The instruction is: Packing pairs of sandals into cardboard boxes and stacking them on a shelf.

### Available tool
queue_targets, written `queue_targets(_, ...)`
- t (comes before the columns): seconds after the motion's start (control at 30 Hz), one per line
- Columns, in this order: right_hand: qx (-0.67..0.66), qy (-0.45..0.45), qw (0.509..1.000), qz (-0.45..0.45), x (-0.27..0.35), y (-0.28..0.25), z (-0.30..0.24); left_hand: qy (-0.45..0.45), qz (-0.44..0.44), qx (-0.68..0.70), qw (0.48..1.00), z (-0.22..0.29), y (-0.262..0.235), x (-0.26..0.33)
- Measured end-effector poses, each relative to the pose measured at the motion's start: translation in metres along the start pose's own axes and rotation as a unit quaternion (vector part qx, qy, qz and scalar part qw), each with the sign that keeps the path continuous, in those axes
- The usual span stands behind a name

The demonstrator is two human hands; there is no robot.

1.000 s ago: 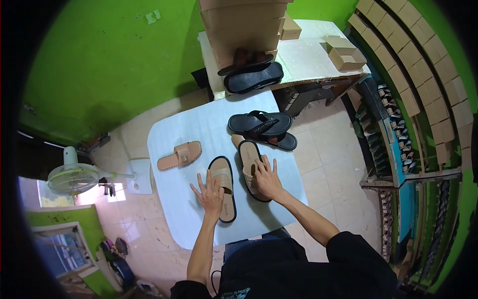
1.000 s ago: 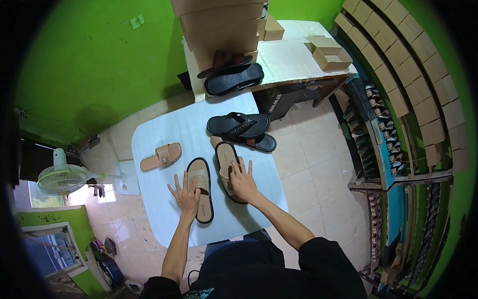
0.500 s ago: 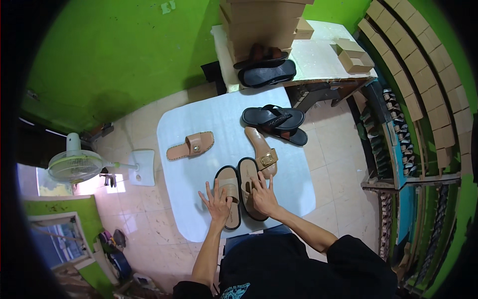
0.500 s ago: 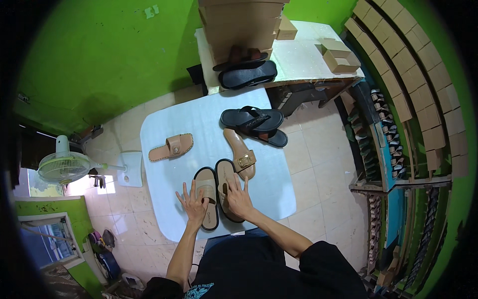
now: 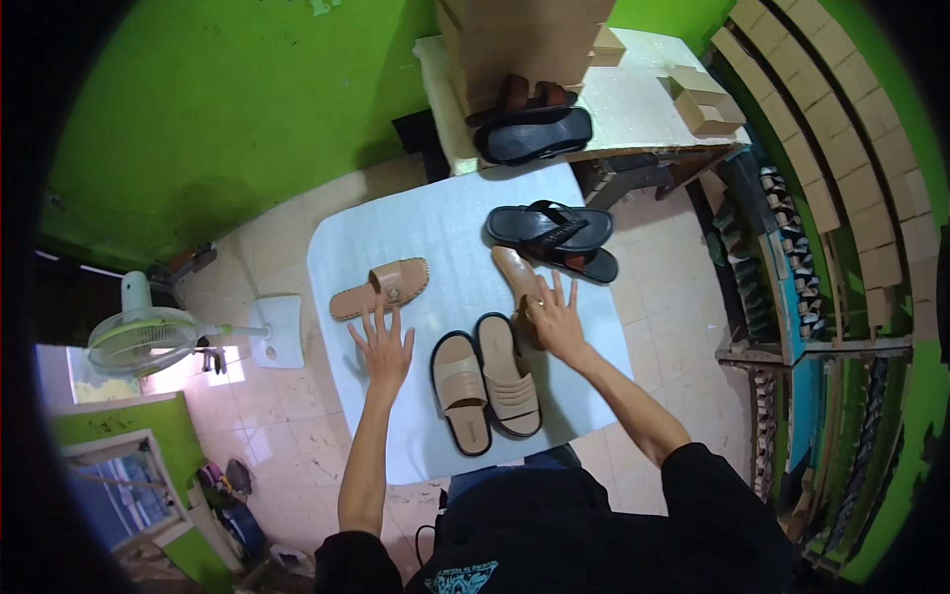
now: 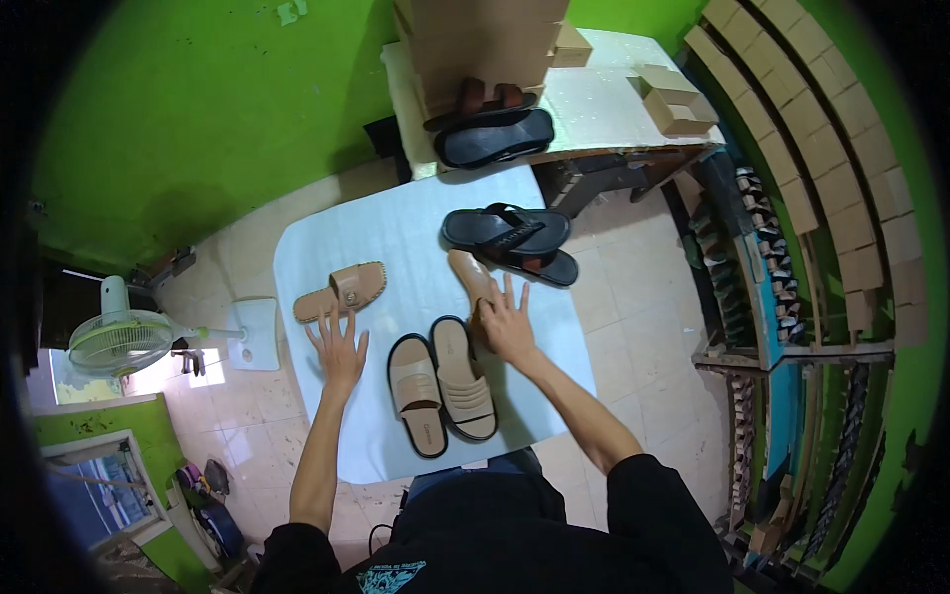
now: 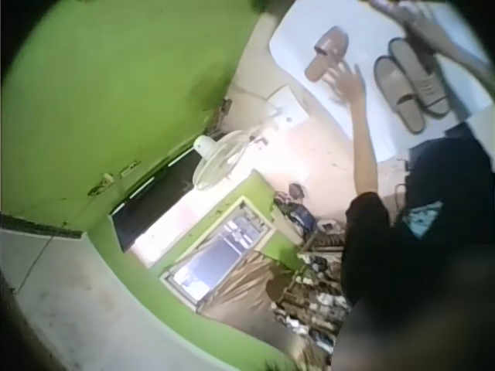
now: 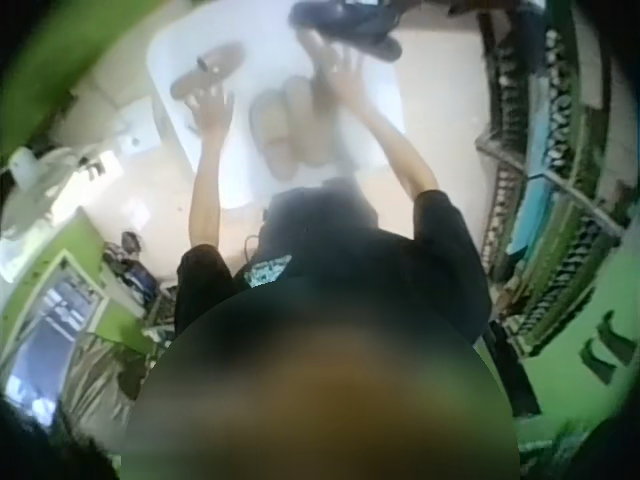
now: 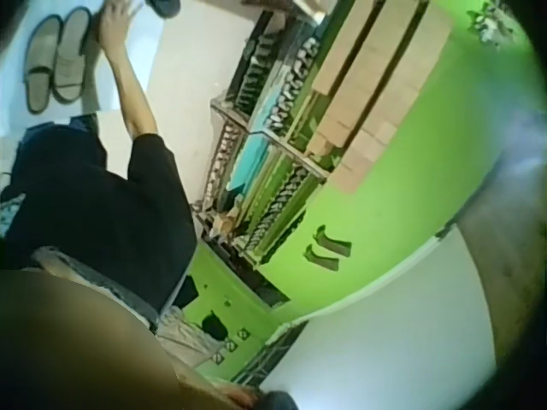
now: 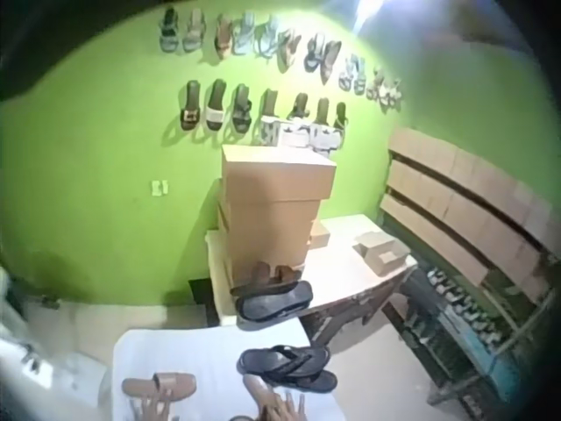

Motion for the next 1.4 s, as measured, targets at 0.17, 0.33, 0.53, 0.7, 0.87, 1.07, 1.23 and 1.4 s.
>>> queue_targets(0.17, 0.037, -0.065, 0.994, -0.074, -0.007, 0.018, 0.017, -0.067, 0.021, 0.009, 0.997, -0.018, 0.017, -0.053)
queue_targets(0.33, 0.005, -0.057, 0.994, -0.096, -0.012, 0.028, 0.013, -0.194, 0.000, 0.063, 0.979, -0.051, 0.046, -0.051)
queue_targets(0.53, -0.029, -0.071, 0.990, -0.121, -0.015, 0.010, 0.022, -0.169, 0.050, 0.122, 0.977, -0.031, 0.021, -0.059)
queue_targets(0.7, -0.030, -0.084, 0.992, -0.089, -0.015, -0.028, 0.012, -0.087, 0.062, 0.128, 0.986, 0.022, -0.031, -0.056)
queue_targets(0.87, -0.019, -0.098, 0.987, -0.123, 0.006, -0.059, 0.008, -0.041, 0.030, 0.110, 0.993, 0.071, -0.059, -0.037)
queue_targets(1.07, -0.010, -0.146, 0.983, -0.115, 0.027, -0.108, 0.032, -0.013, -0.037, 0.136, 0.990, 0.138, -0.074, -0.014)
queue_targets(1.23, 0.035, -0.199, 0.977, -0.068, 0.040, -0.138, 0.065, 0.049, -0.037, 0.140, 0.988, 0.216, -0.089, 0.000)
queue_targets(1.4, 0.069, -0.233, 0.969, -0.037, 0.060, -0.160, 0.076, 0.108, -0.055, 0.117, 0.986, 0.283, -0.081, 0.019)
Point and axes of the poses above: each hand's wrist, its own x-axis away from the middle knuckle, its own y-axis out of the palm, z = x × y, the point moved 6 cm from there along -x, towards the middle knuckle, and after that the axes turned 1 degree about x, right-handed, at the moved point
